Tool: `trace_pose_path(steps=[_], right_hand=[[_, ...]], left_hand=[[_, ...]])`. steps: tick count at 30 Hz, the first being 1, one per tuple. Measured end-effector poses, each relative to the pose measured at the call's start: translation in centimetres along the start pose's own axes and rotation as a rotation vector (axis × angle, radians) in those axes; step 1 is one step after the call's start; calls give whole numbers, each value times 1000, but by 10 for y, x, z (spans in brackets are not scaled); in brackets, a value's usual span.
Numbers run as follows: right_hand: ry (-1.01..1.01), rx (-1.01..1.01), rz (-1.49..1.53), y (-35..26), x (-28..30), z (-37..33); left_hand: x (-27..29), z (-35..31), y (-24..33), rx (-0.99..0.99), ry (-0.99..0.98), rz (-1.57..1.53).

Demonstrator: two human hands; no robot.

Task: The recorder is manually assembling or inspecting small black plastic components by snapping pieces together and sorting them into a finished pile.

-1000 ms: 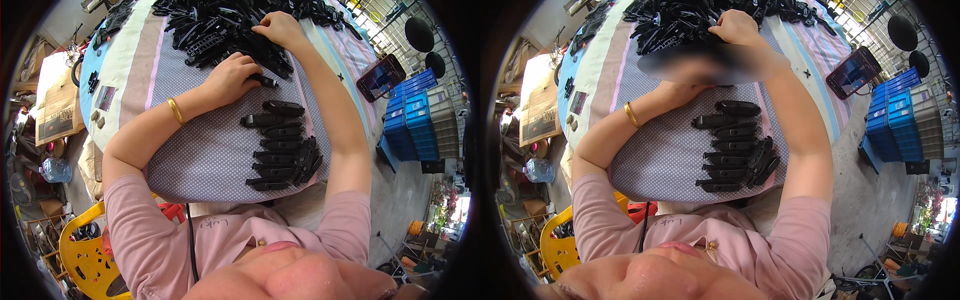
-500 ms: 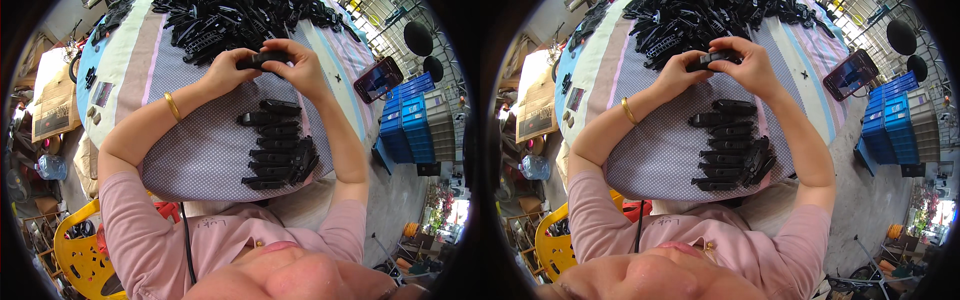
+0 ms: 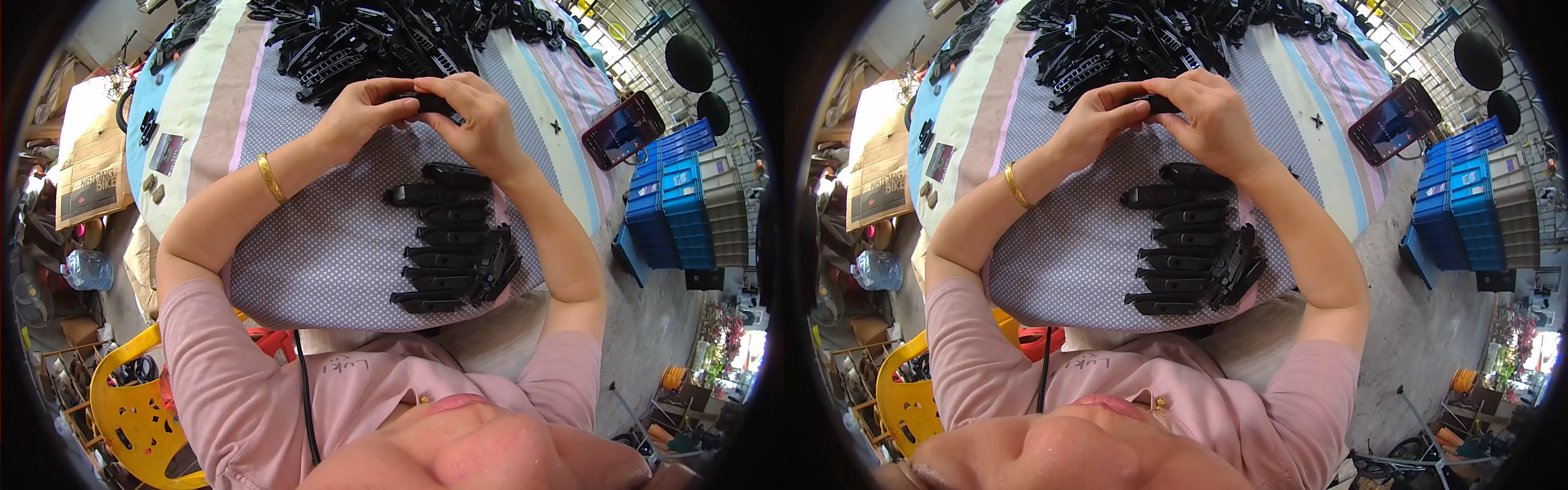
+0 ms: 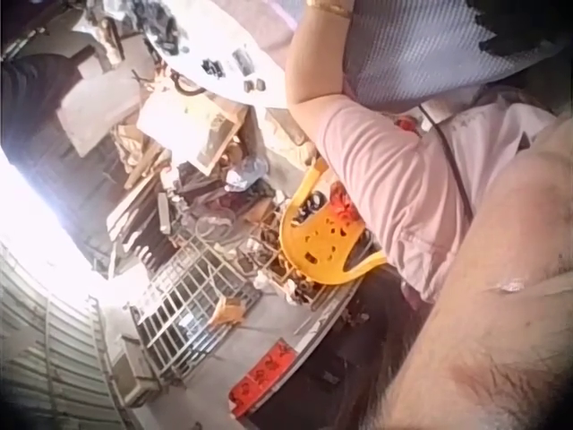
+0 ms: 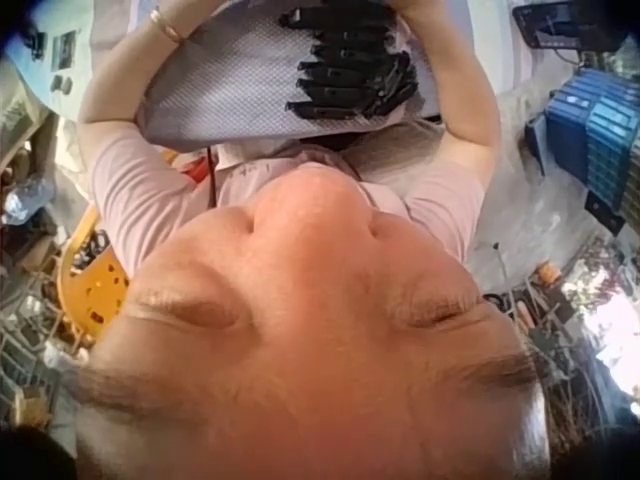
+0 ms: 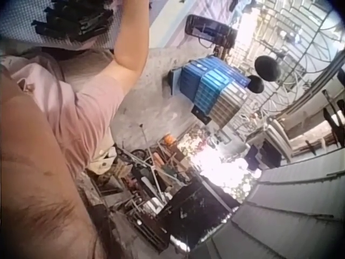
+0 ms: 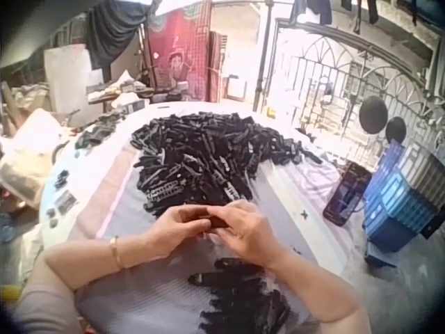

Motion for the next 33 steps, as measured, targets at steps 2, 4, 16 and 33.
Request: trace_pose_path(steps=[2,4,16,33], right_hand=[[-14,-4,12,2,1,1],[40,-102,-1,8,5,3],[-305,-241,-3,20,4,-2],[10,-472,-3,188,17,13]], left_hand=[[0,3,5,-59,-12,68],[0,2,10,-116,-19,139],[-16,-10,33,-258,6,871],[-42,-18,22,-496,-291,771]])
Point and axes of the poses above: each hand's wrist, its own z-axis towards the middle knuckle, its own x-axis out of the back of the hand, y = z × x, the point moved 6 cm from there along z, towards the middle knuckle, and after that the axes turned 1 degree about x, right-handed, at the moved point
